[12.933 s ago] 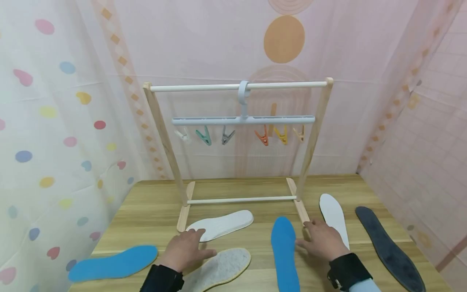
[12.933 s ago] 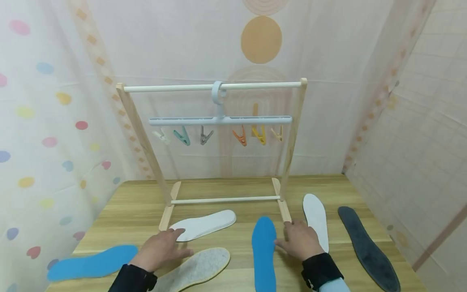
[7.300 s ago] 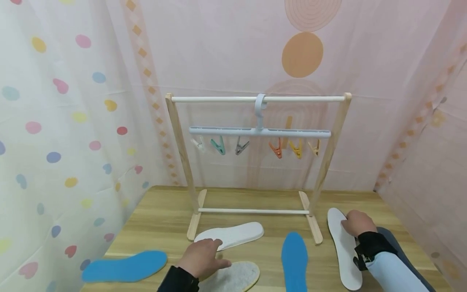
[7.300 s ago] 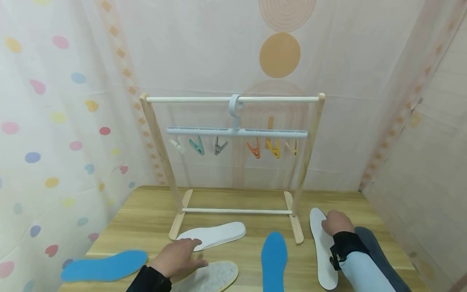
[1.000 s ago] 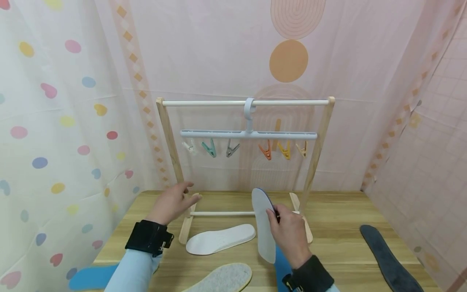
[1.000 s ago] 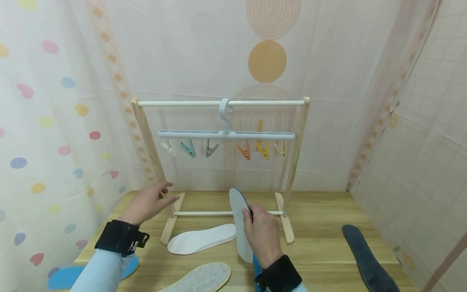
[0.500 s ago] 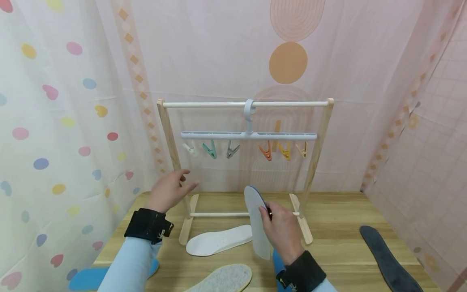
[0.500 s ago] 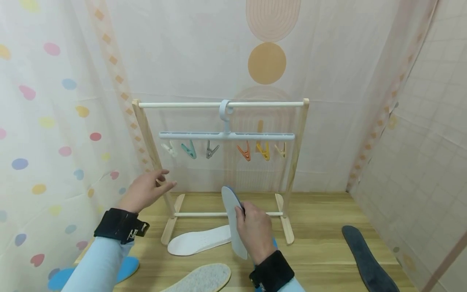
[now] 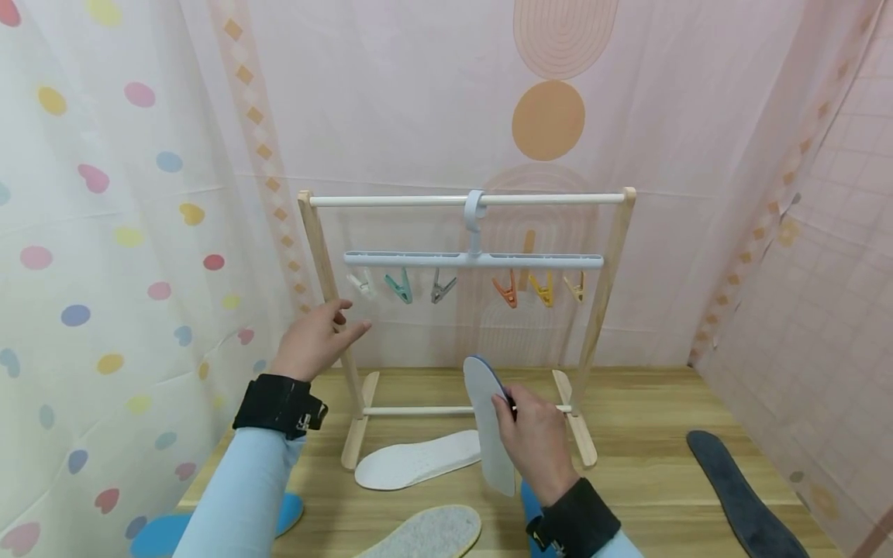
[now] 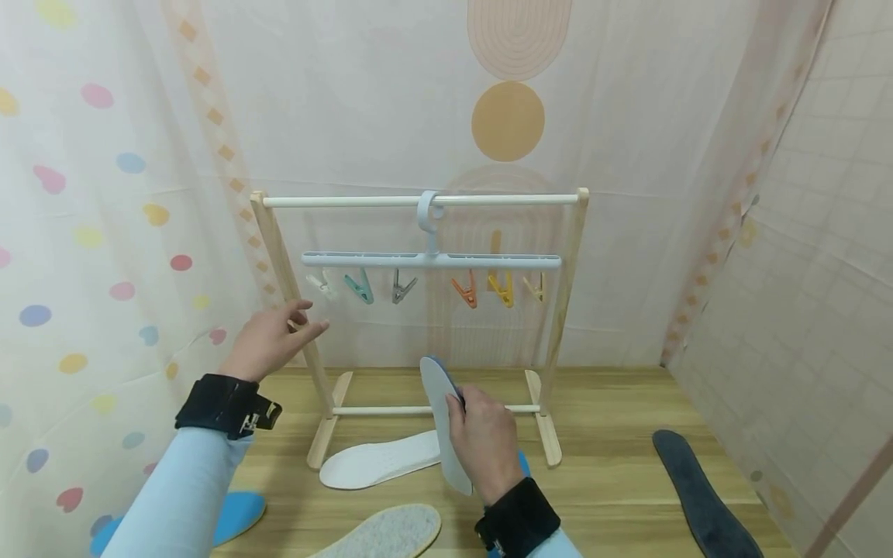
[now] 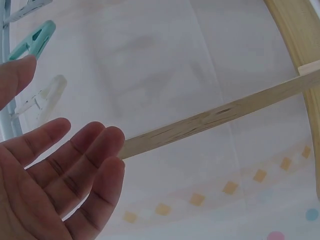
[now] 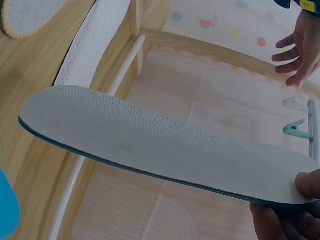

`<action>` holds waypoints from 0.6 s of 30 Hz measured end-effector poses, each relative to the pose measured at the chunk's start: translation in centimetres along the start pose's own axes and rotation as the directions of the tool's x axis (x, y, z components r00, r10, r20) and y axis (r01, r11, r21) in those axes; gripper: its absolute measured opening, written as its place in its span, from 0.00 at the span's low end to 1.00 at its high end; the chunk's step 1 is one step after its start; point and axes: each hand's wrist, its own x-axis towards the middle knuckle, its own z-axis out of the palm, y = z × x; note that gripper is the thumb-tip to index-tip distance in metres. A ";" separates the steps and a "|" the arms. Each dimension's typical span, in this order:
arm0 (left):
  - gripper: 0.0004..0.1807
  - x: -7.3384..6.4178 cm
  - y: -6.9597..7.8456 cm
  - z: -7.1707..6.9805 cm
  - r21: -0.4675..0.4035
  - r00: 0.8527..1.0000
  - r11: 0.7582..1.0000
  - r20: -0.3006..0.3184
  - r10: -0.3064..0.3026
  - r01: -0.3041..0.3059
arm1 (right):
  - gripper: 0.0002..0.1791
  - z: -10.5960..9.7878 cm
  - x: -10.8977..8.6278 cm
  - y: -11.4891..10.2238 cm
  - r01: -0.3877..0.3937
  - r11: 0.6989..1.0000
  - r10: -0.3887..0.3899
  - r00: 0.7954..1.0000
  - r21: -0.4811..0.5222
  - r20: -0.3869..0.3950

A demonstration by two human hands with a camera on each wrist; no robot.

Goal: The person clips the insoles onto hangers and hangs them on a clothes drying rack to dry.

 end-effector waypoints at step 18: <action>0.40 2.0 1.0 -0.6 -0.009 0.995 0.999 -0.091 -0.037 0.036 | 0.06 0.6 0.4 -0.1 0.057 0.997 -0.058 0.998 -0.059 -0.024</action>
